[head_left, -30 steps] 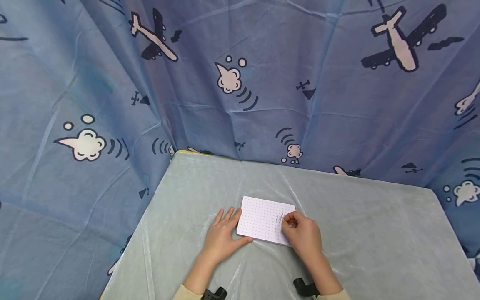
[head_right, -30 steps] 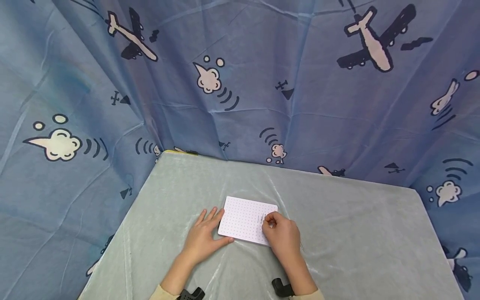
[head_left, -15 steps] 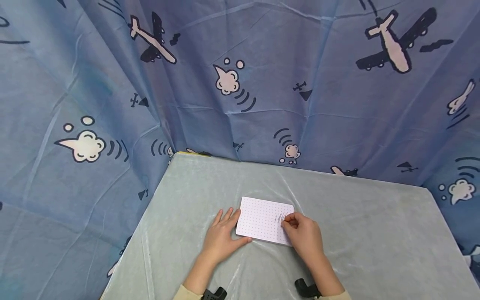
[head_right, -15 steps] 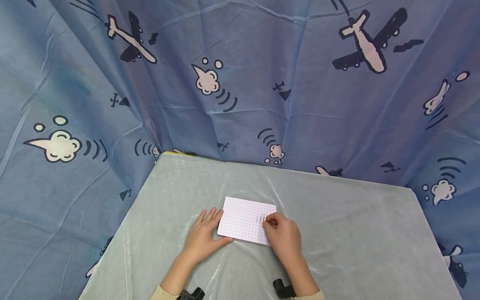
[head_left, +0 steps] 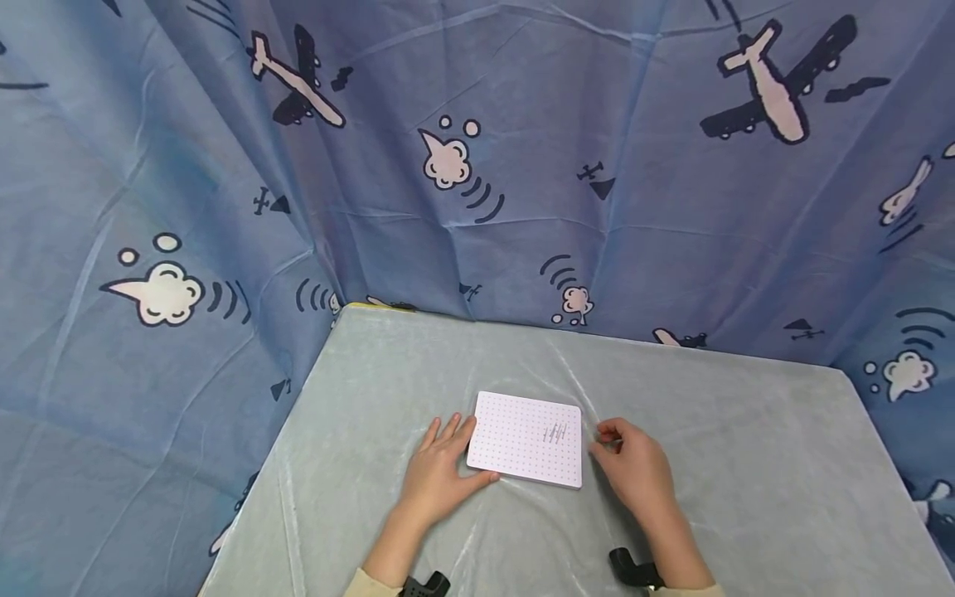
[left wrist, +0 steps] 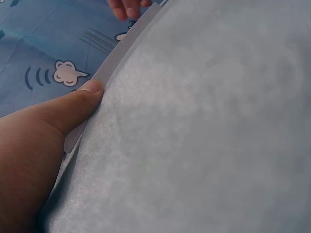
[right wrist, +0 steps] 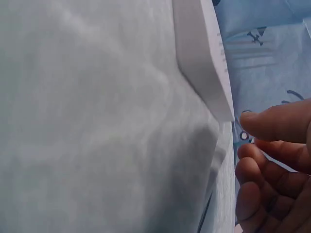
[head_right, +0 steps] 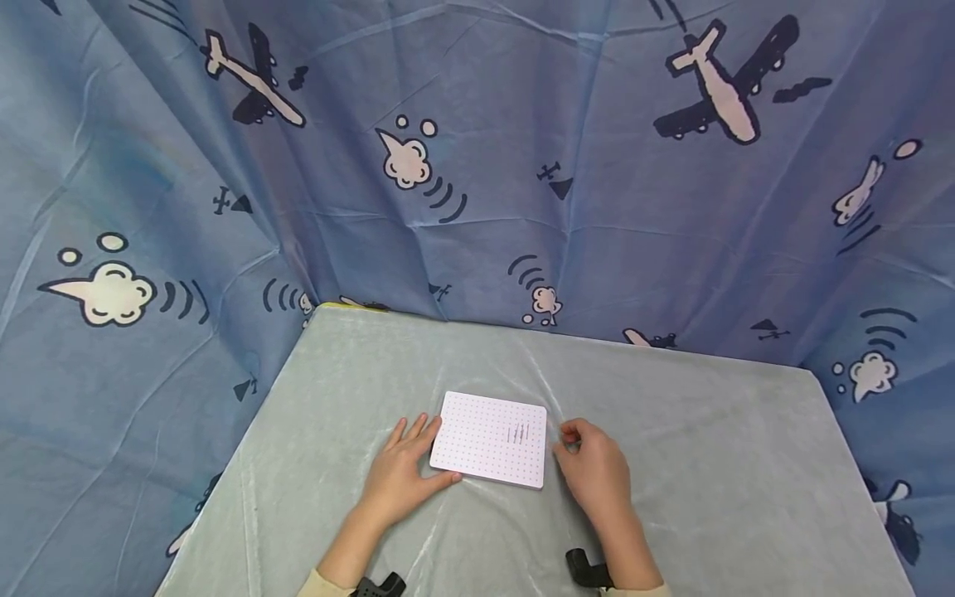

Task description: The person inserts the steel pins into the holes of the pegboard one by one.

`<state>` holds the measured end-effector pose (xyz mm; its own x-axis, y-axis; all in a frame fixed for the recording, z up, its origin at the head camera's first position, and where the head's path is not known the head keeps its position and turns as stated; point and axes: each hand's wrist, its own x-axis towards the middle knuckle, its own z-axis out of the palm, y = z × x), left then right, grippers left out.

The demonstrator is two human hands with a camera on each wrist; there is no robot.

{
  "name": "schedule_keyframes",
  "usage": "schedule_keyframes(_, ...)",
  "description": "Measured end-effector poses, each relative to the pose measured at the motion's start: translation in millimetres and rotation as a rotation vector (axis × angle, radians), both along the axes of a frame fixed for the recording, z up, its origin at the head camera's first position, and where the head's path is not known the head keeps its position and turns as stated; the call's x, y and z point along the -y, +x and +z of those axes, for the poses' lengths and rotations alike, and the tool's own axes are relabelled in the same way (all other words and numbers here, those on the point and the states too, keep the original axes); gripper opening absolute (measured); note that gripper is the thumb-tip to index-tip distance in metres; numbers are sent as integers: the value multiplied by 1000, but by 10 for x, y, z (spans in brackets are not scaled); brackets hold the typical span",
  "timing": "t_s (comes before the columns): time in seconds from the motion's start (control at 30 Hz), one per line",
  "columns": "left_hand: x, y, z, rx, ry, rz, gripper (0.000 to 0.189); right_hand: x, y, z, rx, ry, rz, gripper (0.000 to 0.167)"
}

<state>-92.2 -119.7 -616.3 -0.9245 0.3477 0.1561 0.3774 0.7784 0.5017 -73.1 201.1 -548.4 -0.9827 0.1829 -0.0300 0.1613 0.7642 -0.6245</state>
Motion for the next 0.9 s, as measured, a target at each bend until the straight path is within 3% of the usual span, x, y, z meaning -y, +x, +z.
schedule_keyframes(0.27, 2, 3, 0, -4, 3, 0, 101, -189, 61, -29, 63, 83, 18, 32)
schedule_keyframes(0.57, 5, 0, -15, -12, 13, 1, 101, -332, 135, -40, 177, 72, 21, 25)
schedule_keyframes(0.9, 10, -3, -17, -1, 11, -2, 101, -344, 161, -14, 193, 79, 12, 19)
